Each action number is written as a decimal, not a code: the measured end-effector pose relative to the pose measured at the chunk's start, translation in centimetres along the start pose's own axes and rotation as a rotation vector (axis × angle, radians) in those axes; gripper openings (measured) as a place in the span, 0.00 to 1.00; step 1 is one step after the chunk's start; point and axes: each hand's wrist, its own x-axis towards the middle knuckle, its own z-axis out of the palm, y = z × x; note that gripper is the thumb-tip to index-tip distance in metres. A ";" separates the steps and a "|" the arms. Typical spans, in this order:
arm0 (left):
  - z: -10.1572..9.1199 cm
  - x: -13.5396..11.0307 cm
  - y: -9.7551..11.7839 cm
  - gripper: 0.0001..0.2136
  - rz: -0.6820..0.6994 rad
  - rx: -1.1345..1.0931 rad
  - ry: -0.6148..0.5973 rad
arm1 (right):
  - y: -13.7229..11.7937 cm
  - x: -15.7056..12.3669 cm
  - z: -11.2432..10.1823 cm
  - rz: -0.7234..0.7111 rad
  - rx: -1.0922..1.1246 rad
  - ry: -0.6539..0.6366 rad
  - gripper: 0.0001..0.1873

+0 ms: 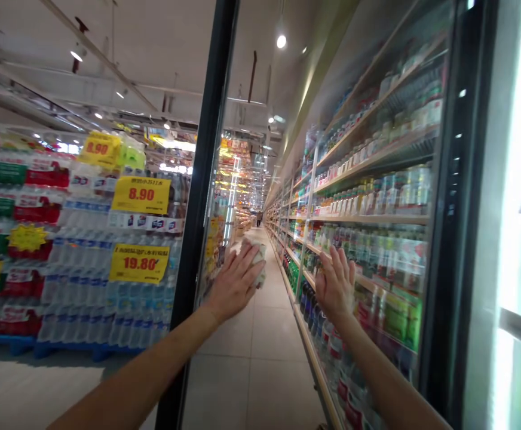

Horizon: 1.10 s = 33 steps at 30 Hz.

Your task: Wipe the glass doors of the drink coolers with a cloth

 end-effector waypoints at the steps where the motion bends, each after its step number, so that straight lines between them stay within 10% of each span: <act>1: 0.2 -0.2 0.4 0.19 0.040 -0.010 -0.005 | 0.0 0.0 0.0 0.002 -0.001 -0.002 0.25; 5: 0.7 -0.2 1.2 0.17 0.181 -0.022 -0.026 | 0.0 -0.1 0.1 0.004 -0.002 -0.020 0.27; 10: 0.9 2.3 0.3 0.19 -0.240 0.047 0.130 | -0.1 0.0 0.0 0.003 -0.004 0.011 0.26; 15: 1.7 1.8 2.2 0.18 0.047 0.020 0.074 | -0.2 0.1 -0.1 -0.003 0.009 0.010 0.24; 26: 1.9 2.5 1.9 0.19 0.214 0.078 0.071 | -0.2 0.0 0.0 -0.010 0.017 0.007 0.27; 33: 1.2 4.1 -0.3 0.20 -0.232 0.132 0.183 | 0.0 -0.1 0.3 -0.001 0.005 -0.003 0.29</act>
